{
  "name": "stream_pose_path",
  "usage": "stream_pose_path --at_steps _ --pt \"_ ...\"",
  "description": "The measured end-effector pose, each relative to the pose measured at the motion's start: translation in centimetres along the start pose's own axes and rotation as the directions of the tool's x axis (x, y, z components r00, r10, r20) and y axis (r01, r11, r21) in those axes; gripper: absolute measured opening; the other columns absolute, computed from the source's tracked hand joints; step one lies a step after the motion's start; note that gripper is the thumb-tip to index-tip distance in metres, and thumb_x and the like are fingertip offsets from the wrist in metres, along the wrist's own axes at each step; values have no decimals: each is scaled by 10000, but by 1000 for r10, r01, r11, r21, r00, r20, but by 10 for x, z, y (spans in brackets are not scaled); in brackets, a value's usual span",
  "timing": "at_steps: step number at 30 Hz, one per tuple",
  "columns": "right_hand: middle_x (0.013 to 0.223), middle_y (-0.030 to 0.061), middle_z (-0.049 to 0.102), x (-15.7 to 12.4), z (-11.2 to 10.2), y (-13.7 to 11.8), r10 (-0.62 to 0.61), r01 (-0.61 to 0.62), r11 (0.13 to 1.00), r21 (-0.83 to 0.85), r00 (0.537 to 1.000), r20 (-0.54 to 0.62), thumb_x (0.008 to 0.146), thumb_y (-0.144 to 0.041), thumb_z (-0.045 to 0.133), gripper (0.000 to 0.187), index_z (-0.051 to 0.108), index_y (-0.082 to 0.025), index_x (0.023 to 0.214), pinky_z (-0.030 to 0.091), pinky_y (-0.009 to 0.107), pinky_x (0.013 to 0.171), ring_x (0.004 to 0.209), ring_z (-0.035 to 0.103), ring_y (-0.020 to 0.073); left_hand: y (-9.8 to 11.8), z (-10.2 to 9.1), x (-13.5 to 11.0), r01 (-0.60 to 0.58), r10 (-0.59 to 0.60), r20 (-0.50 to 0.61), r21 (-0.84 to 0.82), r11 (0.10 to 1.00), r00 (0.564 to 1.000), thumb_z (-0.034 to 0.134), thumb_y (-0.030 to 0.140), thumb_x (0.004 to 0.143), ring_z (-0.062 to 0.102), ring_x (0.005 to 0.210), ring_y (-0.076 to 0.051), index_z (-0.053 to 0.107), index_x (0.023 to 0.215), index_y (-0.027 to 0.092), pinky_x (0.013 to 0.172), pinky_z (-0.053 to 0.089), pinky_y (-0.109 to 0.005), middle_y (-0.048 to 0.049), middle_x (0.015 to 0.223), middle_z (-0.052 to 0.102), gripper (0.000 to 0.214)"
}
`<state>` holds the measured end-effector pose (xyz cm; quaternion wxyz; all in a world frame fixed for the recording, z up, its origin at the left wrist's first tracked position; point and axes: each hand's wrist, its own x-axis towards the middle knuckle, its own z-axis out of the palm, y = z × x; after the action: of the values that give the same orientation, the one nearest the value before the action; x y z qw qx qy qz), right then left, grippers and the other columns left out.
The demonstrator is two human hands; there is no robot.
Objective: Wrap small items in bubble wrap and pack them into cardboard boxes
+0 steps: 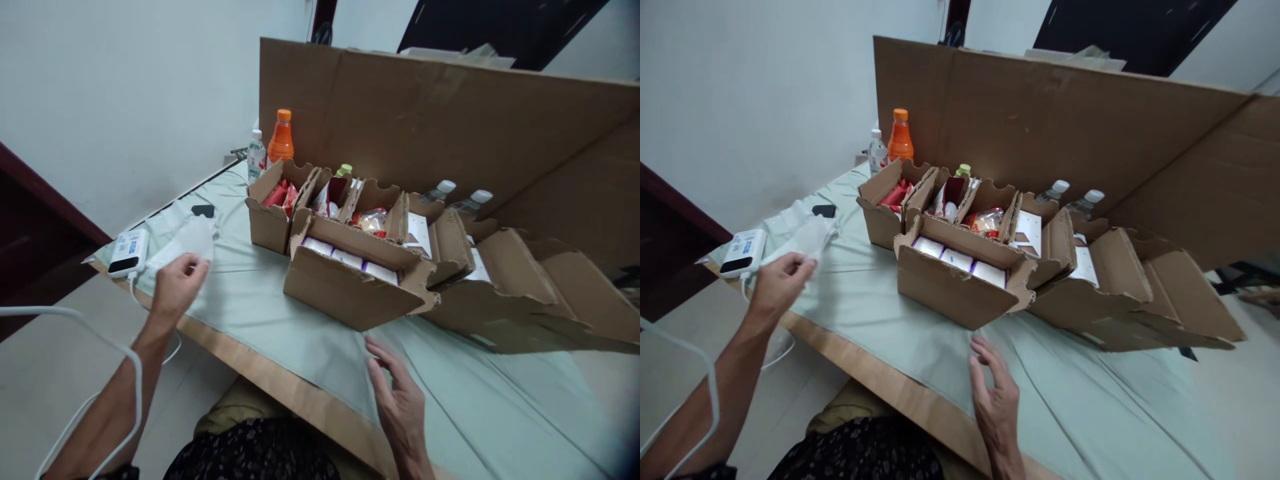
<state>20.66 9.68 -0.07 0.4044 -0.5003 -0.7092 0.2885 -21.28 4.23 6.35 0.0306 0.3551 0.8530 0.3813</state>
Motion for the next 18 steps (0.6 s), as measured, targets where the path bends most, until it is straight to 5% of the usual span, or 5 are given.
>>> stream_pose_path --at_steps 2,4,8,12,18 --pt "1279 128 723 -2 14 -21 6 -38 988 148 977 212 911 -402 672 430 654 -251 1313 587 407 894 1096 717 265 27 22 -41 57 45 256 -380 923 966 613 470 804 607 580 -154 641 754 200 582 492 -255 23 616 610 276" --pt "1385 147 661 -3 33 -33 4 -125 953 278 917 398 827 -413 758 734 492 -253 1492 592 390 864 1136 702 274 52 45 -83 106 109 417 -460 882 902 615 504 807 625 541 -152 640 741 197 540 505 -255 21 607 627 315" --pt "1073 97 740 -2 56 -27 150 -278 917 284 904 401 839 -376 694 737 445 -182 1505 564 328 723 877 710 211 78 69 -143 142 288 637 -536 832 715 570 494 894 739 732 -198 723 927 188 628 579 -292 -50 835 767 343" --pt "819 26 692 -6 34 -9 261 -288 945 154 949 177 916 -333 542 502 551 -143 1381 519 309 666 705 638 174 63 68 -158 -175 484 475 -556 812 735 613 330 918 729 924 -207 731 1023 204 806 588 -339 -75 1040 778 201" --pt "1049 104 750 -31 -34 12 234 -255 946 -201 964 -123 920 -374 593 469 604 -170 1342 567 387 795 888 691 231 38 72 -148 -538 673 256 -438 721 694 608 179 932 690 1026 -217 705 1021 208 914 561 -387 -72 1067 754 135"
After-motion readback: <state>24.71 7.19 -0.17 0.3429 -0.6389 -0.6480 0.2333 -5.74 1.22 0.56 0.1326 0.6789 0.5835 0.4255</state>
